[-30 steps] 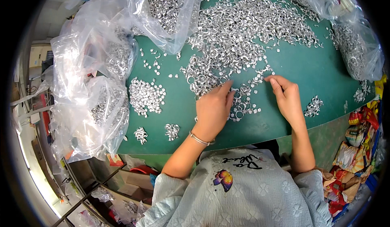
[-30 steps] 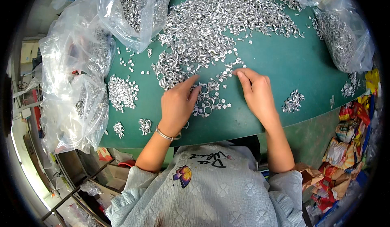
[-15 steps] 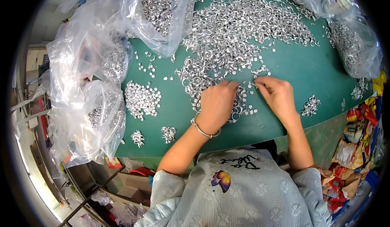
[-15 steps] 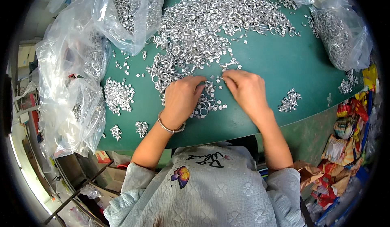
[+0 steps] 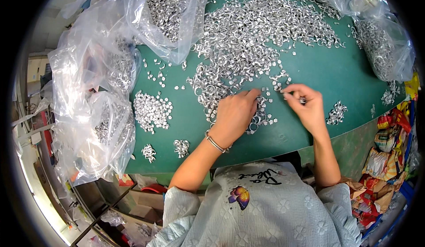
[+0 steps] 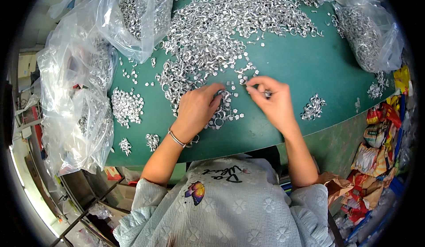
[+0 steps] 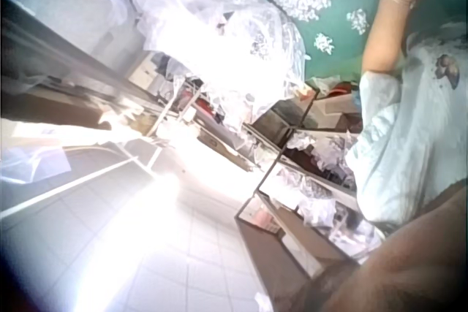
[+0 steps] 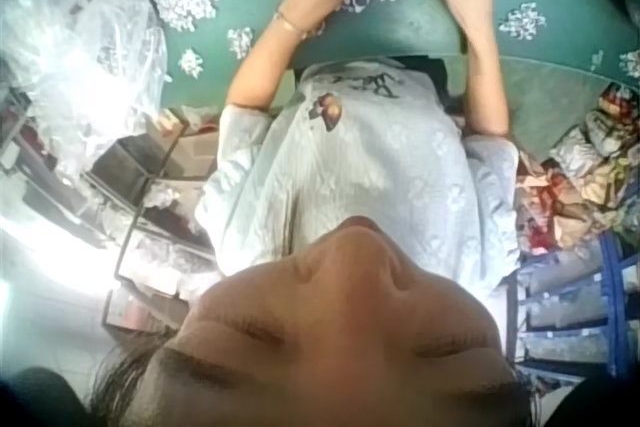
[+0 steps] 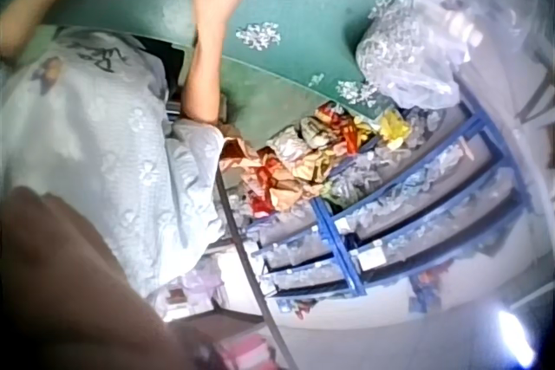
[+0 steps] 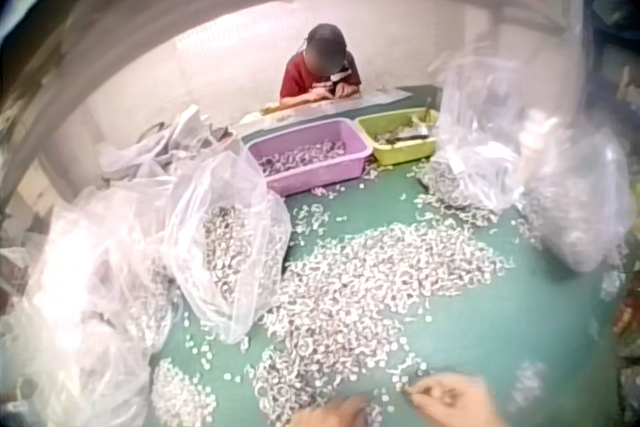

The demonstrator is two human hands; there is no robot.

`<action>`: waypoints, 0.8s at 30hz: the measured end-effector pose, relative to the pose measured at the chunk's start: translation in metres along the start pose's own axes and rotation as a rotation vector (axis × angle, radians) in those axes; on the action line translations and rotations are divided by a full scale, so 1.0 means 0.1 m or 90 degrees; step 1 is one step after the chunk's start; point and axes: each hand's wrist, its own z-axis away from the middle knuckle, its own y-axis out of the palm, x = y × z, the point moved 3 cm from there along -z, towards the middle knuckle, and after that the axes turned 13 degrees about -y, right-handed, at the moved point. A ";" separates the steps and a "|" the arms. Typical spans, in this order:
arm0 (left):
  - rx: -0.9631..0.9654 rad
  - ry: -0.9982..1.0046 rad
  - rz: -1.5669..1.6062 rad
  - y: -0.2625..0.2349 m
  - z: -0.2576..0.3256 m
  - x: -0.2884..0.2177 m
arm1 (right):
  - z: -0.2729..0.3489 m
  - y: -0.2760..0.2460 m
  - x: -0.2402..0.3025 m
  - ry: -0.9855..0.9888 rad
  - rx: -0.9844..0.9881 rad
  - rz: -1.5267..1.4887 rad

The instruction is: The person sorts small metal rings and circular components on a green table by hand, picking up individual pieces from a large pile and grouping similar items together or moving them into bags.

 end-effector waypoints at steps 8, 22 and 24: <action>-0.015 0.006 0.009 0.02 -0.03 0.03 | 0.10 -0.05 -0.02 0.407 -0.120 -0.882; 0.000 -0.013 0.019 -0.02 -0.02 0.02 | -0.06 0.14 0.09 -0.149 -0.006 0.354; -0.015 -0.012 0.017 -0.02 -0.01 0.02 | -0.10 0.16 0.07 -0.154 0.015 0.378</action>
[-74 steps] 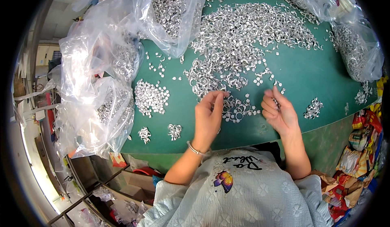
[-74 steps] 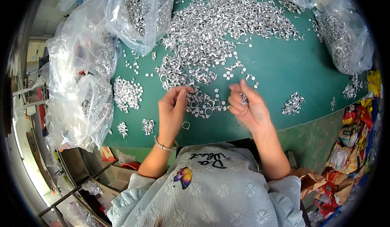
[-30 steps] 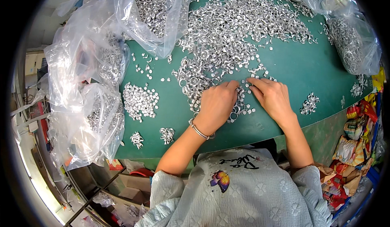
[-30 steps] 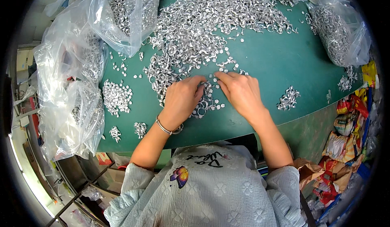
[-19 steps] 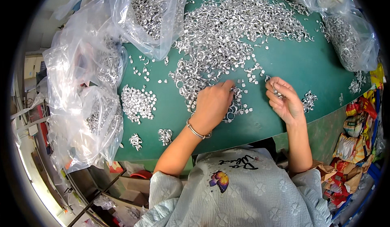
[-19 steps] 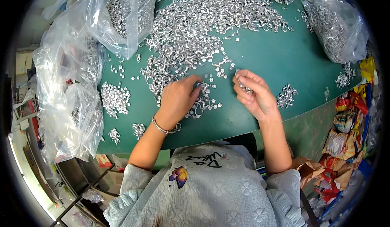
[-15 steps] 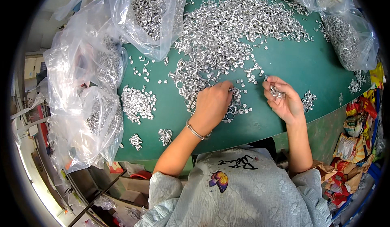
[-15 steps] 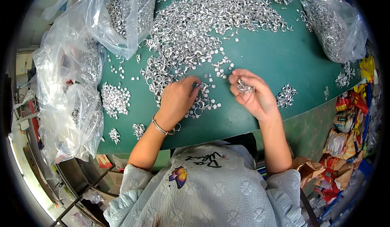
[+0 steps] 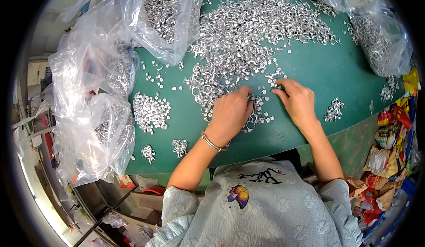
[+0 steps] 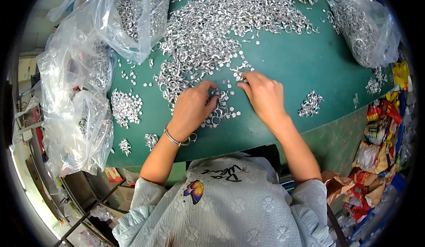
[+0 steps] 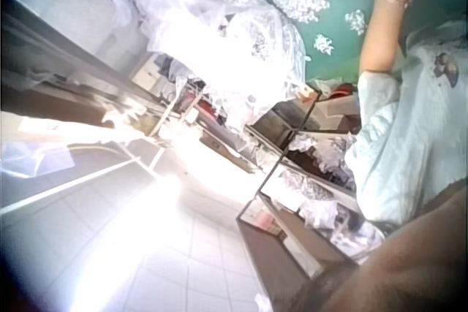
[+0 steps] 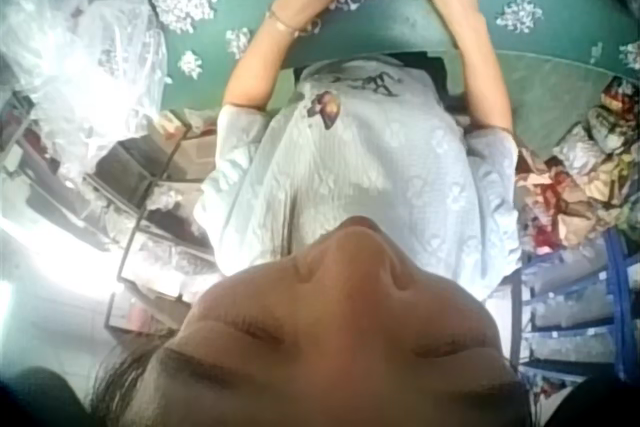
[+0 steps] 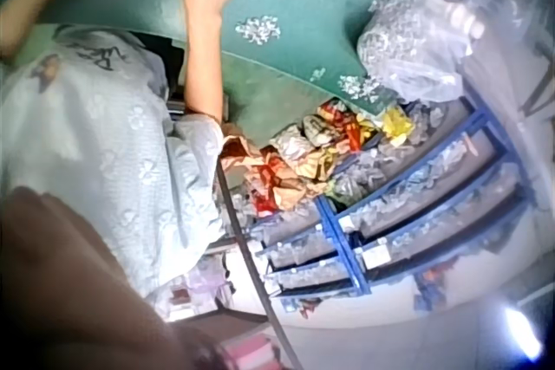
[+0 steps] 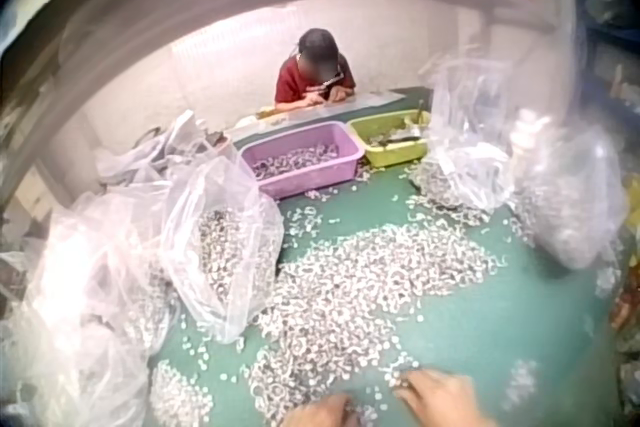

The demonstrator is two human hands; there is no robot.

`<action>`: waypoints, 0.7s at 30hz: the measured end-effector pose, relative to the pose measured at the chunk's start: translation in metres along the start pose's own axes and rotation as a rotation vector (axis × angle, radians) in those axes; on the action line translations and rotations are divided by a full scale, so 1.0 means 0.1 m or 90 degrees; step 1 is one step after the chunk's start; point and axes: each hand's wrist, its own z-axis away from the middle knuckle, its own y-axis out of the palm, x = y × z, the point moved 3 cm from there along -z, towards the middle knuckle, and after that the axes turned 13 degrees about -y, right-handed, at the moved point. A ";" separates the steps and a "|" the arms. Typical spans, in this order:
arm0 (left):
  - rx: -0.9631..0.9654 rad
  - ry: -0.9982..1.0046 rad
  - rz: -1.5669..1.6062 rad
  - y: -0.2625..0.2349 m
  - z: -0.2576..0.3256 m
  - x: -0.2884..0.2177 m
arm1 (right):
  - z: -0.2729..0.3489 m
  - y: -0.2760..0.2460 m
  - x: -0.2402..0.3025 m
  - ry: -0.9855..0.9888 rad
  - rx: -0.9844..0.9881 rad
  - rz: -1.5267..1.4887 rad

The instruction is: The person sorts small metal rings and circular components on a green table by hand, picking up individual pieces from a large pile and grouping similar items together or moving them into bags.

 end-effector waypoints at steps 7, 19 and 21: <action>0.009 -0.022 0.024 -0.01 0.00 0.04 | -0.03 -0.06 0.04 -0.017 -0.004 0.014; 0.357 -0.386 1.038 -0.11 0.10 0.18 | -0.08 0.00 -0.03 0.009 0.018 0.043; 0.290 -0.408 1.012 -0.11 0.13 0.12 | -0.10 0.01 -0.04 0.003 0.033 0.066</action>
